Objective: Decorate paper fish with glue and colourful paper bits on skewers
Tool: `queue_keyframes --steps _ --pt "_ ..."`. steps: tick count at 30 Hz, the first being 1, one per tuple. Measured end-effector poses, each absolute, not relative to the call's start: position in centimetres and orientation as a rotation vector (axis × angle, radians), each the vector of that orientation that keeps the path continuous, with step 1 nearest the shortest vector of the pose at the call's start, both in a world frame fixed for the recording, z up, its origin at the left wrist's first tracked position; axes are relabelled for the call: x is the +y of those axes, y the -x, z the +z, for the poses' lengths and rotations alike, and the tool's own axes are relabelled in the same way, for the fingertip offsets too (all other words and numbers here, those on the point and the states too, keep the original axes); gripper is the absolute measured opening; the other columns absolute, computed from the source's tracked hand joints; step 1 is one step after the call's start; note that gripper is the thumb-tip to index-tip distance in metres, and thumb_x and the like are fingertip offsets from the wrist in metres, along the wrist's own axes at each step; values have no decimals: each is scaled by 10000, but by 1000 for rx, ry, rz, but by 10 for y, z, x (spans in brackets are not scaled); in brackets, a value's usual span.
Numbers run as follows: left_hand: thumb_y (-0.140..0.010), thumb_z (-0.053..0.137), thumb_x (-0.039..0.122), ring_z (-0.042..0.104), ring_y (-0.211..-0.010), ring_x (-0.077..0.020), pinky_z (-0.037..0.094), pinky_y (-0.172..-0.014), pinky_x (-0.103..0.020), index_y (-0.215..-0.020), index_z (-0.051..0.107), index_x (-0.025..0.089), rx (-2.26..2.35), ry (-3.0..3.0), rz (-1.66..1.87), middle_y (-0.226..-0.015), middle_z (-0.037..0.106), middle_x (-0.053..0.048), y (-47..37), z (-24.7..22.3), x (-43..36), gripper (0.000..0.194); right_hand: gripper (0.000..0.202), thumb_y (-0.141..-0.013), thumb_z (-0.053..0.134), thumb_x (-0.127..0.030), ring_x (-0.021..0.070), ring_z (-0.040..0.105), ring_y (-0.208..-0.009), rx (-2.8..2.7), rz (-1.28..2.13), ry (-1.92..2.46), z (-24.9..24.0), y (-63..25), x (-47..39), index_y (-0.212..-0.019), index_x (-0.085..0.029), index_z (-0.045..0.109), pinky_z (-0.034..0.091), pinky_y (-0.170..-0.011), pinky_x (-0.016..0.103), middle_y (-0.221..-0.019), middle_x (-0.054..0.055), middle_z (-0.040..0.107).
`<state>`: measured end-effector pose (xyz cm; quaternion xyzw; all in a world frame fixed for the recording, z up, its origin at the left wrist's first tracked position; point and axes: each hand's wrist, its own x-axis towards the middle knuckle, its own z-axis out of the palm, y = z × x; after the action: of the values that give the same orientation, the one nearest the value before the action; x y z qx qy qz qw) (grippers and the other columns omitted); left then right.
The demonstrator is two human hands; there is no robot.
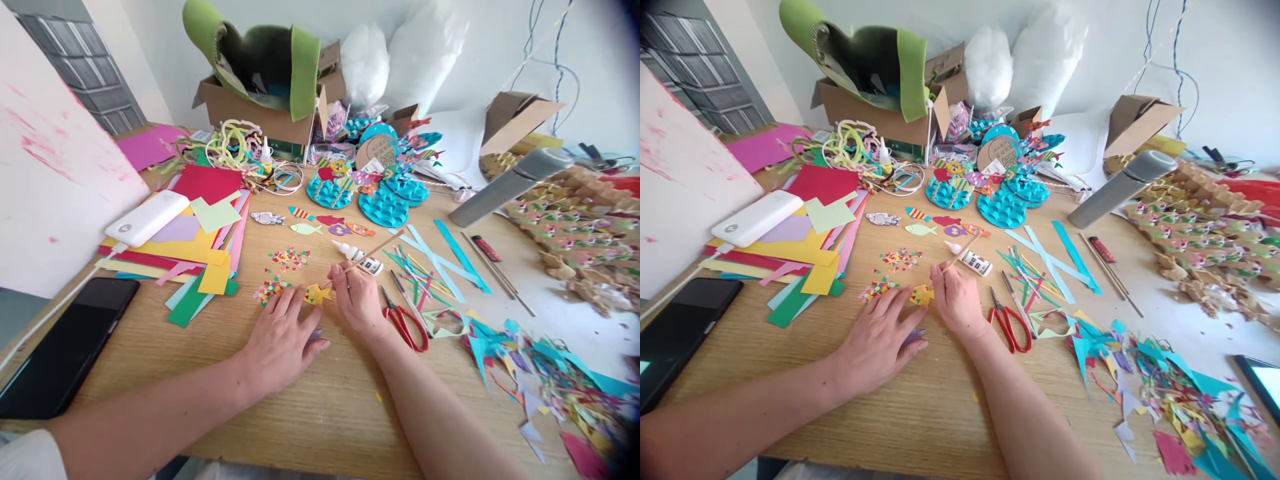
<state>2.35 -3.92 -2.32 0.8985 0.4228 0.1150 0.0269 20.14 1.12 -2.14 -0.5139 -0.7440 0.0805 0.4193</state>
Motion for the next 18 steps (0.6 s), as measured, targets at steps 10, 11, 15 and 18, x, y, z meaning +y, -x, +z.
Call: queue_keyframes --steps 10,11,15,18 --pt "-923 452 505 402 -1280 -348 352 -1054 -508 -1276 556 200 1295 -2761 375 -1385 449 -187 -23 -25 -39 478 325 -994 340 -345 130 530 -550 -1925 262 1334 -23 -199 10 -722 -215 460 391 -535 256 -631 16 560" --pt "-921 457 506 402 -1279 -347 352 -1053 -509 -1273 559 200 1295 -2759 381 -1384 451 -187 -23 -25 -39 477 325 -995 337 -344 130 529 -553 -1933 265 1335 -22 -199 10 -723 -215 459 391 -537 255 -633 17 560" --pt "-924 452 506 399 -1282 -344 360 -1049 -513 -1266 560 196 1293 -2751 383 -1391 447 -183 -23 -24 -40 474 320 -994 327 -336 135 537 -564 -1970 271 1352 -19 -198 10 -735 -212 469 398 -553 257 -641 20 564" --pt "-928 443 504 395 -1287 -345 357 -1054 -512 -1278 553 195 1289 -2747 373 -1397 442 -180 -23 -23 -40 480 315 -992 326 -330 145 564 -595 -2006 264 1363 -17 -198 9 -742 -210 476 408 -578 263 -675 36 592"
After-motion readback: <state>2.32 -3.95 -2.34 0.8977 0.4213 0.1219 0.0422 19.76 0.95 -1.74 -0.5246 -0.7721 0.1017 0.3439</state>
